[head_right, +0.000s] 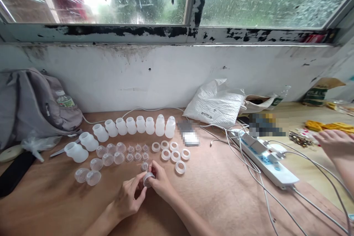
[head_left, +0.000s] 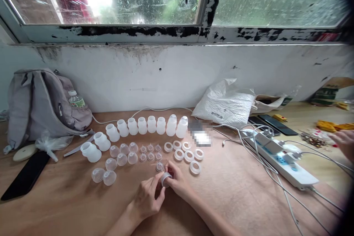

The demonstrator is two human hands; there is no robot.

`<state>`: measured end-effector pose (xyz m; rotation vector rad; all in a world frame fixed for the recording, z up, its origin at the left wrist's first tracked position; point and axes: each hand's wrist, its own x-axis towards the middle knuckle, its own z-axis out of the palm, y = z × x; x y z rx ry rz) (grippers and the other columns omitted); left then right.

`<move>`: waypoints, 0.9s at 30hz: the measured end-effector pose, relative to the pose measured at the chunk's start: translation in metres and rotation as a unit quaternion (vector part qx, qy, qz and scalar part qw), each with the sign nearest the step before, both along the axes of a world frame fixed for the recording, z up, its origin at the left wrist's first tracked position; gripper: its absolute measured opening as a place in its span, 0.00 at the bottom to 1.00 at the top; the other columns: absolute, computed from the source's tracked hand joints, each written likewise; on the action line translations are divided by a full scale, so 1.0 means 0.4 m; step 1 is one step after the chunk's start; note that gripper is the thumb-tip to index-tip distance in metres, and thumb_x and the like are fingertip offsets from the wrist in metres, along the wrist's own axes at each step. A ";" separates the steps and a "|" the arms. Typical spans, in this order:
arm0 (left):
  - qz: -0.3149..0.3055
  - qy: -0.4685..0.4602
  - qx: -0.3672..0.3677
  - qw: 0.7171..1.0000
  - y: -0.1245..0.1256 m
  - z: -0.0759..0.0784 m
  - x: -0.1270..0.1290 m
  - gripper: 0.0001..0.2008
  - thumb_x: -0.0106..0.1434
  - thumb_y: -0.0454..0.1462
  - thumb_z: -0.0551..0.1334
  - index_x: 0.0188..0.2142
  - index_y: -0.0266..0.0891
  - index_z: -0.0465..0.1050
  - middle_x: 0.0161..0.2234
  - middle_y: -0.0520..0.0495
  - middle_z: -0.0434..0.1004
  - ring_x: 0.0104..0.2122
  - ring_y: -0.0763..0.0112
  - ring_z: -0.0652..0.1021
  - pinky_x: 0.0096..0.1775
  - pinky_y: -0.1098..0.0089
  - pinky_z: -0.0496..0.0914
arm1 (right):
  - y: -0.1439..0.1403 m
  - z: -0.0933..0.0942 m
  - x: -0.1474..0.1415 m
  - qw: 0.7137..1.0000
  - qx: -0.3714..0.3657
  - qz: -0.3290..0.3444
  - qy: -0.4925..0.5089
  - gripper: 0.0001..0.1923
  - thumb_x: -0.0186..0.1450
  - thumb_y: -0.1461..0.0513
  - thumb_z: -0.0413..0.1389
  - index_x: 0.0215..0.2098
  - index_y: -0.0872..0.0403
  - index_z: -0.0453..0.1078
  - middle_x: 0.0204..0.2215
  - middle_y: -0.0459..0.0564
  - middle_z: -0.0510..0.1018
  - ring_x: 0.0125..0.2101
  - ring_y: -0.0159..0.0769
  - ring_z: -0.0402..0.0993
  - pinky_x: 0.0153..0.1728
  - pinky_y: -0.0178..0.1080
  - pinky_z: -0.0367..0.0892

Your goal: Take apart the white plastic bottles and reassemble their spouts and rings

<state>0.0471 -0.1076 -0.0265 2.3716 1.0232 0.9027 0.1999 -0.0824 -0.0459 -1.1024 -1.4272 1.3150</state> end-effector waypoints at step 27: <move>0.062 -0.192 -0.301 0.932 0.026 0.012 -0.022 0.20 0.59 0.53 0.49 0.37 0.38 0.62 0.20 0.55 0.65 0.16 0.78 0.63 0.20 0.76 0.57 | -0.050 0.077 0.010 0.961 0.182 0.033 -0.204 0.11 0.63 0.57 0.47 0.27 0.54 0.62 0.22 0.43 0.65 0.21 0.28 0.58 0.22 0.32 0.55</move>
